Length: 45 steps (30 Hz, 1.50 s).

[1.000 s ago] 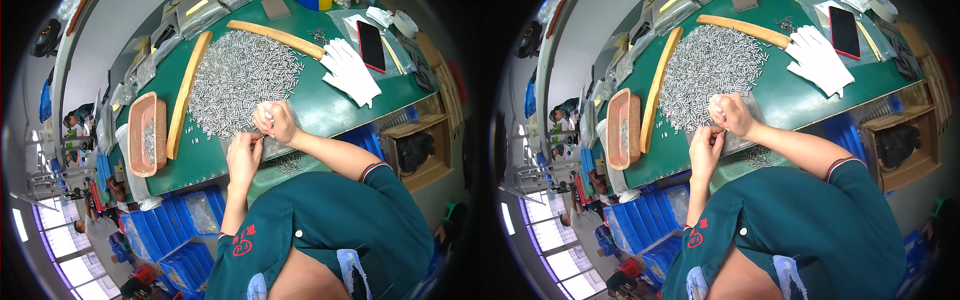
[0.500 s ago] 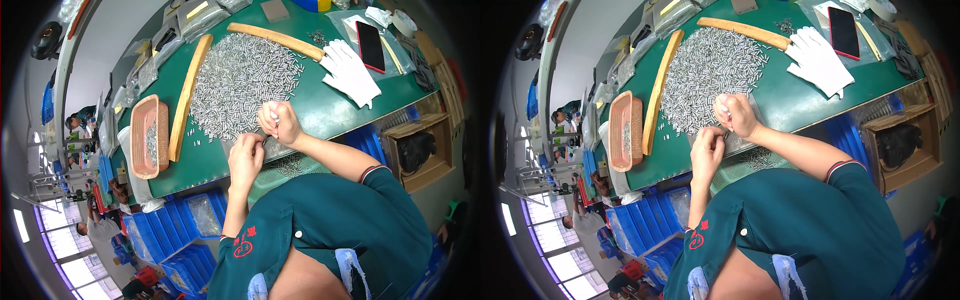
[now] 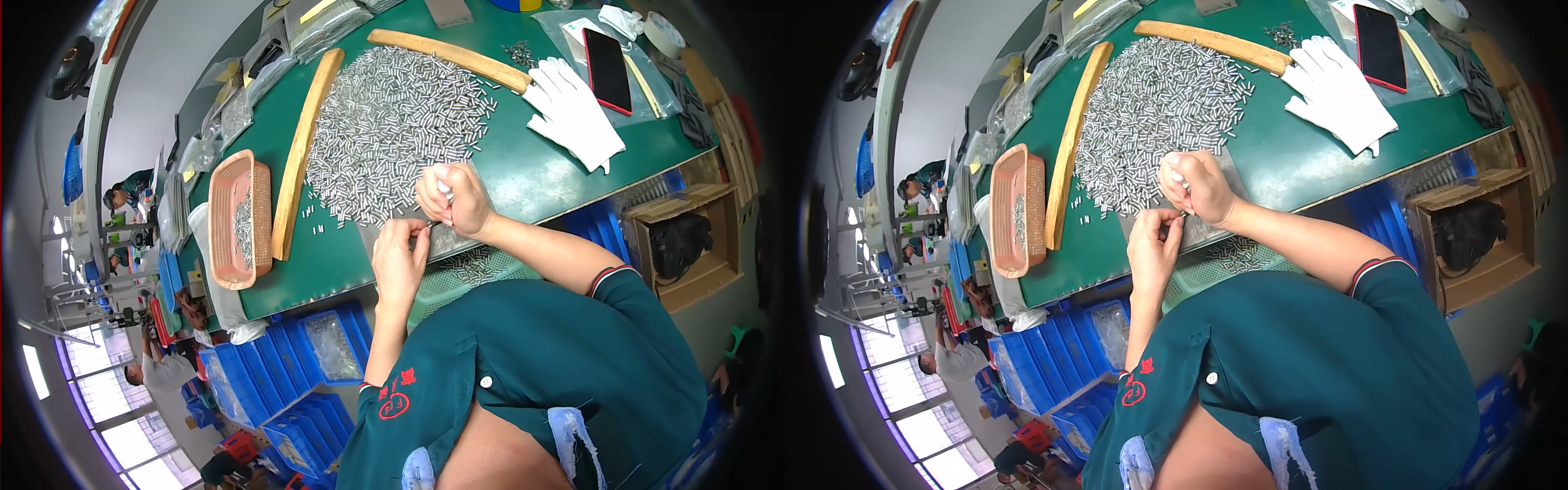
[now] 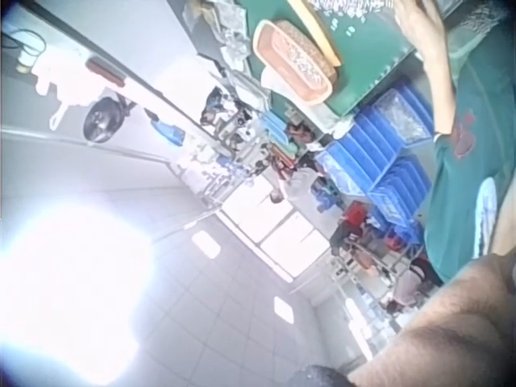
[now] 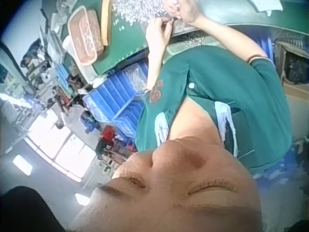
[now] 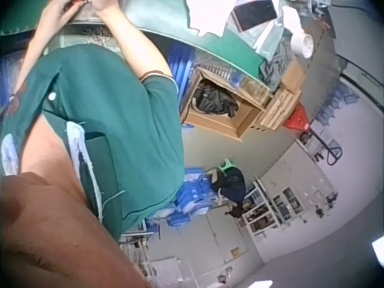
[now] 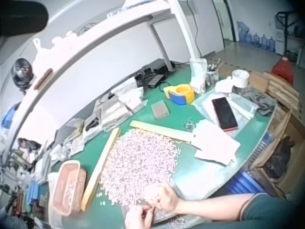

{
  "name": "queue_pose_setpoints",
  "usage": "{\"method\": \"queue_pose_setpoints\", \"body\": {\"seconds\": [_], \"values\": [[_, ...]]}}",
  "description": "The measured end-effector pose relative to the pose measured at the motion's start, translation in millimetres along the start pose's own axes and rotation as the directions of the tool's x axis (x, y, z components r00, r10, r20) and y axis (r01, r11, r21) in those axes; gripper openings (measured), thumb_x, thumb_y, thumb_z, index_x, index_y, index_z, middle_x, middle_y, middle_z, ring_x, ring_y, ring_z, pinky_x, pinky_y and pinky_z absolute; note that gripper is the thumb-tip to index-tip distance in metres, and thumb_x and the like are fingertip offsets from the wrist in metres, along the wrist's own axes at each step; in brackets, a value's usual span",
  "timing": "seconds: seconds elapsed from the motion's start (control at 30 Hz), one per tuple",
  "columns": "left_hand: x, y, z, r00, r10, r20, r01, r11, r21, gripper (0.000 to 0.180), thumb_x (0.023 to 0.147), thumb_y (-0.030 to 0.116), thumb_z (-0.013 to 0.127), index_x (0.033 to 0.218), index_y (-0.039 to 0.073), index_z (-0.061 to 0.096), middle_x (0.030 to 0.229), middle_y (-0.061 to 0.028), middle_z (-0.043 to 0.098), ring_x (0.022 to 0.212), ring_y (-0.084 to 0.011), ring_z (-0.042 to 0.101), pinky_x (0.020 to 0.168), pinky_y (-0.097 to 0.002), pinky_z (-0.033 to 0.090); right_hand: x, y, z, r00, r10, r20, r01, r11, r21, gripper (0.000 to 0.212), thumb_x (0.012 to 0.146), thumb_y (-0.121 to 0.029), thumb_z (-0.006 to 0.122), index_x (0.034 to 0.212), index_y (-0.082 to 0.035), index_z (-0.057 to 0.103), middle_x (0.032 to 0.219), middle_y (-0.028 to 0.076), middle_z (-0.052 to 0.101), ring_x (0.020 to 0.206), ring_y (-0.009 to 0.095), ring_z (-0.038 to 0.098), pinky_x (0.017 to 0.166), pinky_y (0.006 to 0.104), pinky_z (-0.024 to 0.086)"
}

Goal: The person assembles small metal pins into a component housing by hand at a workbench.

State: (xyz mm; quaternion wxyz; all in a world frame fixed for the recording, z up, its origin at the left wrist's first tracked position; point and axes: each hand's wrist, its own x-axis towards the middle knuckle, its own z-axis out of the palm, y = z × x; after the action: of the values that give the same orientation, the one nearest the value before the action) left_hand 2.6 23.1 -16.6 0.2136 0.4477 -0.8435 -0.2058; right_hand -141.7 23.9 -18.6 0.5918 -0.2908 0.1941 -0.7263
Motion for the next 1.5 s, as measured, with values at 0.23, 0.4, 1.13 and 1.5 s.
{"method": "queue_pose_setpoints", "body": {"seconds": [0.23, 0.4, 1.13, 1.5], "values": [[1, 0, 0, 1.000, -0.008, 0.003, 0.009, 1.000, -0.014, 0.008, 0.075, 0.009, 0.064, 0.079, 0.007, 0.056, 0.073, -0.0049, 0.054, 0.070, -0.0215, 0.054, 0.065, -0.0330, 0.041, 0, 3, -3, 0.999, -0.020, 0.034, 0.019, 1.000, 0.018, 0.041, 0.088, -0.026, 0.033, 0.051, -0.008, 0.033, 0.042, 0.001, 0.032, 0.034, 0.008, 0.026, 0.036, 0.0233, 0.023], [2, -2, -1, 1.000, 0.025, 0.008, -0.025, 1.000, -0.005, 0.009, 0.075, 0.009, 0.064, 0.079, 0.007, 0.056, 0.073, -0.0056, 0.053, 0.070, -0.0226, 0.054, 0.064, -0.0334, 0.041, -1, 6, -1, 0.980, -0.109, 0.168, 0.144, 0.967, -0.211, 0.040, 0.087, -0.025, 0.034, 0.052, -0.006, 0.033, 0.042, 0.001, 0.032, 0.036, 0.009, 0.028, 0.036, 0.0233, 0.024], [23, -1, -8, 0.999, 0.036, 0.007, -0.037, 0.978, 0.206, 0.009, 0.078, 0.014, 0.062, 0.086, 0.011, 0.060, 0.077, -0.0060, 0.054, 0.073, -0.0240, 0.055, 0.065, -0.0350, 0.041, 3, 2, -3, 0.985, -0.113, -0.132, 0.106, 0.993, -0.054, 0.041, 0.090, -0.026, 0.031, 0.053, -0.009, 0.032, 0.042, 0.001, 0.030, 0.035, 0.009, 0.024, 0.035, 0.0231, 0.022], [28, 2, -4, 0.995, 0.097, 0.029, -0.101, 0.977, 0.185, 0.009, 0.076, 0.013, 0.063, 0.083, 0.008, 0.059, 0.077, -0.0062, 0.054, 0.073, -0.0244, 0.055, 0.066, -0.0351, 0.040, 3, 1, -3, 0.984, -0.119, -0.130, 0.111, 0.992, -0.065, 0.041, 0.090, -0.026, 0.031, 0.053, -0.009, 0.032, 0.042, 0.001, 0.030, 0.035, 0.009, 0.025, 0.035, 0.0235, 0.022]]}}
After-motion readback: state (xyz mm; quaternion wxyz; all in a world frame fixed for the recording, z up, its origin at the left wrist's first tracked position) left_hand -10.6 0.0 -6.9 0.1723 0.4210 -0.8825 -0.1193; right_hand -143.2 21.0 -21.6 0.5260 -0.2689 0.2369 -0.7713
